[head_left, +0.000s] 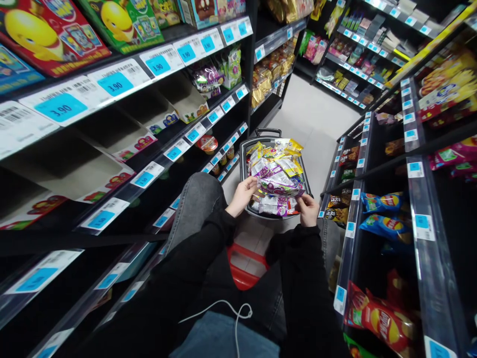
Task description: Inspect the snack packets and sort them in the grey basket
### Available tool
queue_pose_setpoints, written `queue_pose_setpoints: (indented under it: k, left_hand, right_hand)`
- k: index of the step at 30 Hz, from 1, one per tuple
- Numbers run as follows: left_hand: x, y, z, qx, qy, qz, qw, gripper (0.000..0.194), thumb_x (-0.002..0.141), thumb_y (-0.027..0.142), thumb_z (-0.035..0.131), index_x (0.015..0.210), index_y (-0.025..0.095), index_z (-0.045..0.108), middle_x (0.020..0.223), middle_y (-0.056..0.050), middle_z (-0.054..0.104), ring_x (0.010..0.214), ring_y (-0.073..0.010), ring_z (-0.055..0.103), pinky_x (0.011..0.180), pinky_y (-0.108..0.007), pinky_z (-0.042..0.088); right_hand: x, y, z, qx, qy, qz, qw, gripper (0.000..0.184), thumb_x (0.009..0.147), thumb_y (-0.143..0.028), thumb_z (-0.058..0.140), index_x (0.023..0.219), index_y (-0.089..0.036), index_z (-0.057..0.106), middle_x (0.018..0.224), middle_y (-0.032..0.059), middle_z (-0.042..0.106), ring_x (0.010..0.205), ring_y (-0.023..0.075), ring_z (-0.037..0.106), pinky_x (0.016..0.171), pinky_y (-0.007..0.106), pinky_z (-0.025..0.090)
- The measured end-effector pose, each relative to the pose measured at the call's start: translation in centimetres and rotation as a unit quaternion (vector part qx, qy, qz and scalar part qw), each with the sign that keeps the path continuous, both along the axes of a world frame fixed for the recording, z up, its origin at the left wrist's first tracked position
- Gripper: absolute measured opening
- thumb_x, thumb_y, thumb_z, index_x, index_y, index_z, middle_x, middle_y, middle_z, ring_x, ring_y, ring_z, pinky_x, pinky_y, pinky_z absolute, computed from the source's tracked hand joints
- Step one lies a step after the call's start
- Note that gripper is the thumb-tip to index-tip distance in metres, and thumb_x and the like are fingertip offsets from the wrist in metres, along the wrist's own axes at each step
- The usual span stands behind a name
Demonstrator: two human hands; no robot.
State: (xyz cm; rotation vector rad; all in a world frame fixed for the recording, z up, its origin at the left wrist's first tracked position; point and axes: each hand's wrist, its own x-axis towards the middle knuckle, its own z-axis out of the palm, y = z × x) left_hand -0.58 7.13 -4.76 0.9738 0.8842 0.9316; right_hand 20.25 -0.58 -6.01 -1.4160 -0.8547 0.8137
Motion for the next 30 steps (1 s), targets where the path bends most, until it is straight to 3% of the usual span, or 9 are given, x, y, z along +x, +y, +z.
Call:
queue_pose_setpoints:
  k: [5, 12, 16, 20, 23, 26, 30]
  left_hand:
    - [0.4, -0.2, 0.1, -0.039, -0.067, -0.026, 0.997, 0.034, 0.065, 0.036, 0.068, 0.082, 0.017, 0.045, 0.068, 0.002, 0.062, 0.060, -0.0144, 0.065, 0.058, -0.025, 0.051]
    - [0.6, -0.3, -0.2, -0.116, 0.043, -0.038, 0.992, 0.026, 0.069, 0.025, 0.064, 0.085, 0.014, 0.046, 0.045, 0.004, 0.052, 0.041, -0.0170, 0.060, 0.040, -0.023, 0.047]
    - [0.6, -0.3, -0.6, -0.189, 0.063, -0.068, 0.978, 0.021, 0.067, 0.016, 0.065, 0.082, 0.011, 0.051, 0.050, 0.001, 0.055, 0.043, -0.0152, 0.061, 0.042, -0.021, 0.047]
    - [0.6, -0.2, -0.9, -0.207, 0.047, -0.074, 0.974, 0.020, 0.066, 0.012, 0.065, 0.081, 0.011, 0.051, 0.056, -0.001, 0.058, 0.051, -0.0181, 0.065, 0.046, -0.023, 0.050]
    - [0.5, -0.2, -0.9, -0.211, 0.030, -0.070, 0.975, 0.021, 0.066, 0.012, 0.065, 0.079, 0.012, 0.050, 0.059, -0.003, 0.060, 0.058, -0.0226, 0.068, 0.049, -0.026, 0.052]
    - [0.4, -0.2, -0.5, -0.198, -0.006, -0.067, 0.978, 0.019, 0.066, 0.011, 0.064, 0.080, 0.012, 0.051, 0.062, -0.004, 0.063, 0.063, -0.0217, 0.068, 0.058, -0.029, 0.055]
    - [0.2, 0.0, 0.0, -0.162, -0.078, -0.021, 0.983, 0.016, 0.068, 0.020, 0.060, 0.079, 0.008, 0.062, 0.072, -0.009, 0.068, 0.070, -0.0190, 0.067, 0.069, -0.030, 0.054]
  right_hand:
    - [-0.2, 0.0, 0.0, 0.005, 0.118, 0.018, 0.993, 0.029, 0.062, -0.042, 0.072, 0.075, -0.018, 0.064, 0.060, -0.0012, 0.065, 0.046, 0.0135, 0.058, 0.047, 0.028, 0.048]
    - [0.0, 0.5, 0.1, -0.046, 0.010, -0.072, 0.996, 0.028, 0.061, -0.042, 0.068, 0.061, -0.016, 0.059, 0.038, -0.0076, 0.047, 0.035, 0.0071, 0.039, 0.036, 0.021, 0.031]
    - [0.1, 0.7, -0.1, -0.073, -0.014, -0.104, 0.992, 0.025, 0.057, -0.037, 0.068, 0.056, -0.015, 0.057, 0.041, -0.0075, 0.045, 0.038, 0.0059, 0.036, 0.037, 0.021, 0.027]
    - [0.3, 0.8, -0.3, -0.102, -0.009, -0.099, 0.990, 0.026, 0.056, -0.039, 0.068, 0.057, -0.015, 0.059, 0.040, -0.0069, 0.046, 0.036, 0.0067, 0.036, 0.036, 0.022, 0.027]
    - [0.4, 0.7, -0.5, -0.093, -0.015, -0.085, 0.992, 0.030, 0.057, -0.043, 0.069, 0.063, -0.015, 0.062, 0.042, -0.0051, 0.051, 0.037, 0.0091, 0.042, 0.039, 0.023, 0.033]
    - [0.7, 0.5, -0.6, -0.043, -0.024, -0.063, 0.997, 0.032, 0.061, -0.045, 0.068, 0.070, -0.014, 0.066, 0.054, -0.0005, 0.062, 0.049, 0.0132, 0.054, 0.052, 0.027, 0.044]
    - [0.9, 0.3, -0.7, 0.001, -0.053, -0.028, 0.998, 0.039, 0.075, -0.050, 0.055, 0.079, -0.014, 0.069, 0.071, 0.0054, 0.069, 0.060, 0.0146, 0.059, 0.056, 0.028, 0.045]
